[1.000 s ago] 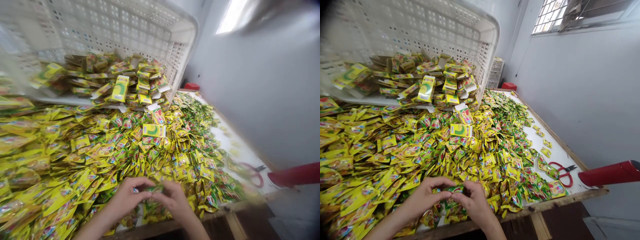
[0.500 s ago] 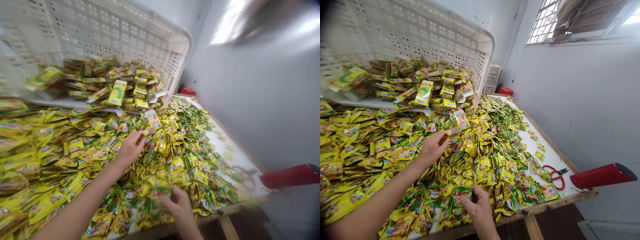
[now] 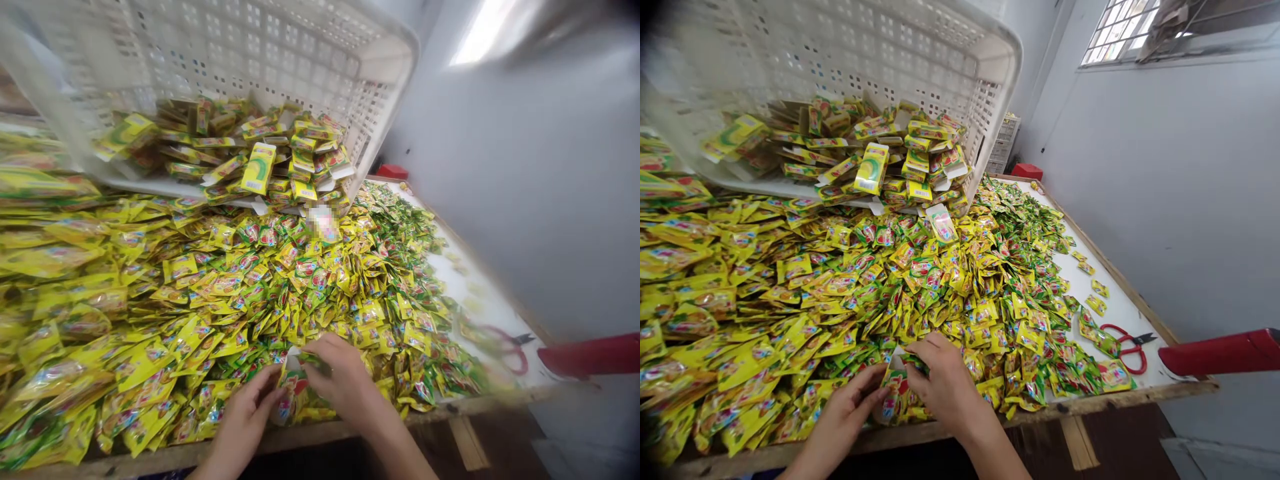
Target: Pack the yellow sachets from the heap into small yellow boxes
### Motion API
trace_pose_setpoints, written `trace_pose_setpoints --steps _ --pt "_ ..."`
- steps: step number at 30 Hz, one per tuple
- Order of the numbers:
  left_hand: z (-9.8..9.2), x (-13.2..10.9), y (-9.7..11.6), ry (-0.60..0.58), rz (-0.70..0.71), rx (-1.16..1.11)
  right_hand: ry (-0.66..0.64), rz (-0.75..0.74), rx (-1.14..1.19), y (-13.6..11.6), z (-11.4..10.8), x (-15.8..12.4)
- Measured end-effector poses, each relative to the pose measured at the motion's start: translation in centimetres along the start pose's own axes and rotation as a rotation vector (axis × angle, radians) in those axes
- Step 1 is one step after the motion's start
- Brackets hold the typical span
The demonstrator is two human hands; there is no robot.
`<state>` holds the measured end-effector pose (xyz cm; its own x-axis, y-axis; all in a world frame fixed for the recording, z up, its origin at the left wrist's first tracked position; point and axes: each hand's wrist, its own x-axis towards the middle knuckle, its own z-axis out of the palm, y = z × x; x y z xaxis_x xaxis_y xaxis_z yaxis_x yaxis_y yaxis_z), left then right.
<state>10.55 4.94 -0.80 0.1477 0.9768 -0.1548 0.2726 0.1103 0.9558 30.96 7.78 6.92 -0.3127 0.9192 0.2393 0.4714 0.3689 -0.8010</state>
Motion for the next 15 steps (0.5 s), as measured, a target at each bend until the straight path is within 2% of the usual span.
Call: trace_pose_setpoints --steps 5,11,15 --pt "-0.1 -0.8 -0.2 -0.019 0.015 -0.093 -0.111 -0.046 -0.045 -0.9 -0.4 -0.3" --pt "-0.3 -1.7 -0.2 -0.030 0.027 -0.076 -0.088 0.030 -0.055 -0.6 0.8 -0.5" --pt "-0.2 -2.2 -0.4 0.002 0.042 -0.071 -0.207 0.050 -0.097 -1.3 0.5 -0.3"
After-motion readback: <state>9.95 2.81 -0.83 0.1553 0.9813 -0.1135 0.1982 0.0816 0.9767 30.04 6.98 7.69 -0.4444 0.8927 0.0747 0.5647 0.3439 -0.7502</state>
